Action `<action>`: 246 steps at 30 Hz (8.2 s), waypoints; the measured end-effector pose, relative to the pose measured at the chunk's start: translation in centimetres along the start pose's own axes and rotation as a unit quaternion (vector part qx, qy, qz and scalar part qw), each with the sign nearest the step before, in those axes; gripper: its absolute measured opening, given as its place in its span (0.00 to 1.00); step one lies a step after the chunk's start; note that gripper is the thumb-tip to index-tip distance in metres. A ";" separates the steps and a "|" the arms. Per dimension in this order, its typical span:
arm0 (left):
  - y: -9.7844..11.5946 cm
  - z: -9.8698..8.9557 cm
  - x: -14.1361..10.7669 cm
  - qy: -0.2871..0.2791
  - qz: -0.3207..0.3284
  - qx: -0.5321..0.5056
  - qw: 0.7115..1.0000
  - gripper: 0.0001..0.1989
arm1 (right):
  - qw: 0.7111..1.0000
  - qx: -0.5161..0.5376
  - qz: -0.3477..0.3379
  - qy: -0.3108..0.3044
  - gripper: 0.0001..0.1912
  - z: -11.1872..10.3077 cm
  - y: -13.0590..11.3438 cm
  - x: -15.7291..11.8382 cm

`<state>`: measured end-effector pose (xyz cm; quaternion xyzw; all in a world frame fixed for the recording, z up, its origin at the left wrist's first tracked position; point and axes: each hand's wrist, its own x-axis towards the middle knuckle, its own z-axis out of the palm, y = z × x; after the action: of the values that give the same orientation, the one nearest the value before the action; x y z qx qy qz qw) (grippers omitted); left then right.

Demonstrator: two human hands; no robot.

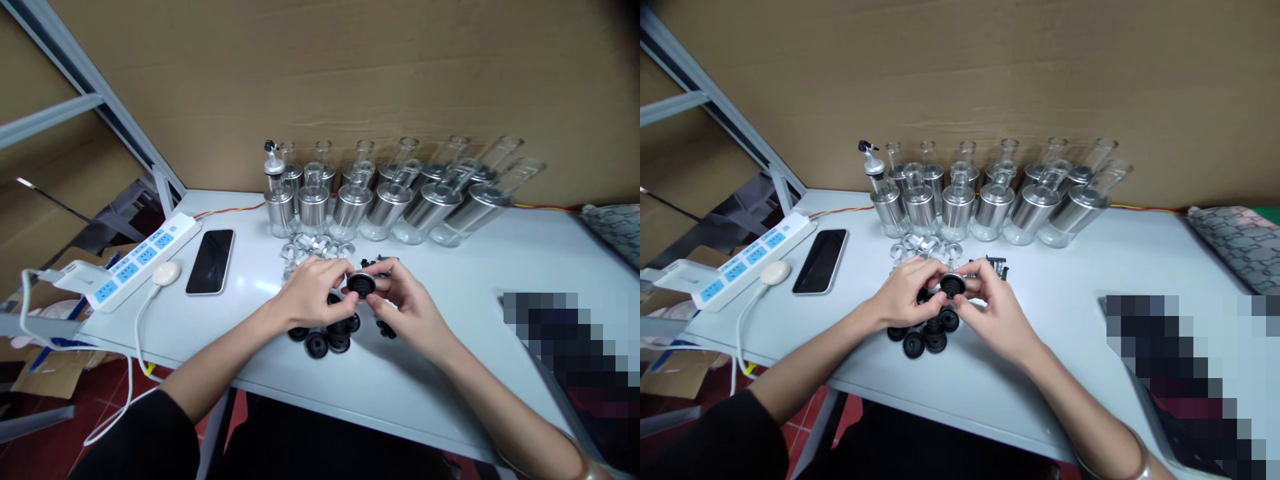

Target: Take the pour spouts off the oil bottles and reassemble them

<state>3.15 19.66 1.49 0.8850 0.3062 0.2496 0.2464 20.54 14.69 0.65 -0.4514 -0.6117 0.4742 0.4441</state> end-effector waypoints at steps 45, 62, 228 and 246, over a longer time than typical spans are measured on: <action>-1.2 1.1 -0.2 0.113 0.080 -0.102 0.985 0.13 | 0.972 -0.154 -0.154 0.087 0.14 -1.1 0.2 0.4; -0.3 0.9 0.0 0.141 0.082 -0.090 0.982 0.12 | 0.847 -0.526 -0.031 0.067 0.04 -4.8 2.4 1.2; 4.2 1.0 1.3 0.045 -0.211 -0.675 0.706 0.31 | 0.942 0.179 -0.036 0.283 0.10 -1.8 -0.7 0.7; 3.9 2.6 0.7 0.035 -0.182 -0.686 0.704 0.28 | 0.969 0.151 -0.051 0.187 0.17 -0.8 -1.2 -0.1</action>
<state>6.83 16.67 2.04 0.3892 0.2142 0.3720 0.8150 21.18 14.55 1.89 -0.4281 -0.4615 0.4452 0.6369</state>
